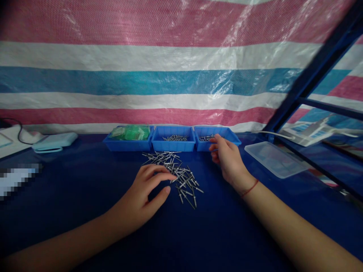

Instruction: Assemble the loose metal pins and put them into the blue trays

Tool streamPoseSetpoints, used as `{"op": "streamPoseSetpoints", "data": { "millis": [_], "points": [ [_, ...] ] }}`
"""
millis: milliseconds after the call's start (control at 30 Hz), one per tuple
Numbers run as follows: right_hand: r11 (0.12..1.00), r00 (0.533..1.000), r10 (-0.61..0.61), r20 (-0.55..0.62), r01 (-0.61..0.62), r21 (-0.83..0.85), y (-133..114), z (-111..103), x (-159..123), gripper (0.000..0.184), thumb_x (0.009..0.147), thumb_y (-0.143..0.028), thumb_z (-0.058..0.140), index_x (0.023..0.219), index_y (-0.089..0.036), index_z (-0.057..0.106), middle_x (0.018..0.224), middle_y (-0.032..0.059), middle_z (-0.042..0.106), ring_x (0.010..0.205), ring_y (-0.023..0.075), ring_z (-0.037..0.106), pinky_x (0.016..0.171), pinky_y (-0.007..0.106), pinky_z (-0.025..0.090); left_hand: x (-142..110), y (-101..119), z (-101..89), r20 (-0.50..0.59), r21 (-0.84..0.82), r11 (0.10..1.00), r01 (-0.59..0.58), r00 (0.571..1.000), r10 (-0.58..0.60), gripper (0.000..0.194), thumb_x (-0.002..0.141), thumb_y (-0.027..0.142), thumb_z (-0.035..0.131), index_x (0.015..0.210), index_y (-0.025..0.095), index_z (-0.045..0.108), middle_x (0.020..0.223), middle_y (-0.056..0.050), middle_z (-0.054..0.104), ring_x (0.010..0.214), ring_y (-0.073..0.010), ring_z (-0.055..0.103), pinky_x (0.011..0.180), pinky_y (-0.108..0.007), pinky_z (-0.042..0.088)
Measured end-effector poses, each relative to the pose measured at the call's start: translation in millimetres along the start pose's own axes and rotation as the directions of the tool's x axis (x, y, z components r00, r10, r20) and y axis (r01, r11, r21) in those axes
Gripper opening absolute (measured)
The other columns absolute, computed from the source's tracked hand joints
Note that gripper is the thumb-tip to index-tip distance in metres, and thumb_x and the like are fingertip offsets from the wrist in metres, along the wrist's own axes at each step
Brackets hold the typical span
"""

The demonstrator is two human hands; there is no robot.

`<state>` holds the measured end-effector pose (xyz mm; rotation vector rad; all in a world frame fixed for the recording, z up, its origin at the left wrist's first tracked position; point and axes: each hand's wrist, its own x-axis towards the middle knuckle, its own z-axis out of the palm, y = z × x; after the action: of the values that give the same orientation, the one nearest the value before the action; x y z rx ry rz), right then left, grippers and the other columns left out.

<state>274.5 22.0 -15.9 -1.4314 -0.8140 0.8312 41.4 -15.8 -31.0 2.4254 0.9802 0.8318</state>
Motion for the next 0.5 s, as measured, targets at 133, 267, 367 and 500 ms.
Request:
{"op": "streamPoseSetpoints", "data": {
  "millis": [133,267,367,500],
  "points": [
    [0.999,0.996,-0.029,0.081,0.031,-0.022,1.8,9.2,-15.0,0.02,0.074,-0.036,0.055,0.079,-0.017,0.057,0.058,-0.0031,0.05,0.041,0.0071,0.04,0.037,0.021,0.029,-2.1,1.7,2.6,0.136,0.141,0.981,-0.133,0.984,0.114,0.029,0.086,0.021,0.05,0.112,0.03,0.06,0.119,-0.006,0.054,0.116,-0.0283,0.037,0.094,-0.05,0.035],
    [0.987,0.965,-0.11,0.236,0.135,-0.09,6.6,18.8,-31.9,0.02,0.076,-0.036,0.054,0.077,-0.016,0.058,0.057,-0.0035,0.049,0.043,0.0074,0.039,0.04,0.021,0.028,-3.3,1.9,4.1,0.191,0.187,0.963,-0.196,0.968,0.16,0.026,0.088,0.025,0.05,0.11,0.032,0.062,0.122,-0.005,0.052,0.116,-0.0284,0.036,0.093,-0.049,0.034],
    [0.952,0.913,-0.188,0.361,0.26,-0.162,6.7,22.5,-43.2,0.021,0.08,-0.036,0.051,0.072,-0.017,0.055,0.057,-0.0039,0.048,0.046,0.0079,0.04,0.044,0.022,0.031,-3.1,1.4,4.0,0.201,0.188,0.962,-0.197,0.967,0.159,0.021,0.089,0.027,0.05,0.103,0.032,0.065,0.116,-0.003,0.055,0.109,-0.0256,0.041,0.089,-0.044,0.035],
    [0.909,0.873,-0.236,0.428,0.354,-0.221,2.4,24.9,-54.8,0.024,0.083,-0.033,0.05,0.064,-0.018,0.052,0.056,-0.0039,0.048,0.049,0.0085,0.042,0.047,0.023,0.034,-2.9,3.0,2.9,0.219,0.196,0.953,-0.23,0.958,0.186,0.023,0.09,0.03,0.048,0.109,0.032,0.061,0.099,-0.002,0.061,0.095,-0.0214,0.047,0.081,-0.037,0.035]
  ]
}}
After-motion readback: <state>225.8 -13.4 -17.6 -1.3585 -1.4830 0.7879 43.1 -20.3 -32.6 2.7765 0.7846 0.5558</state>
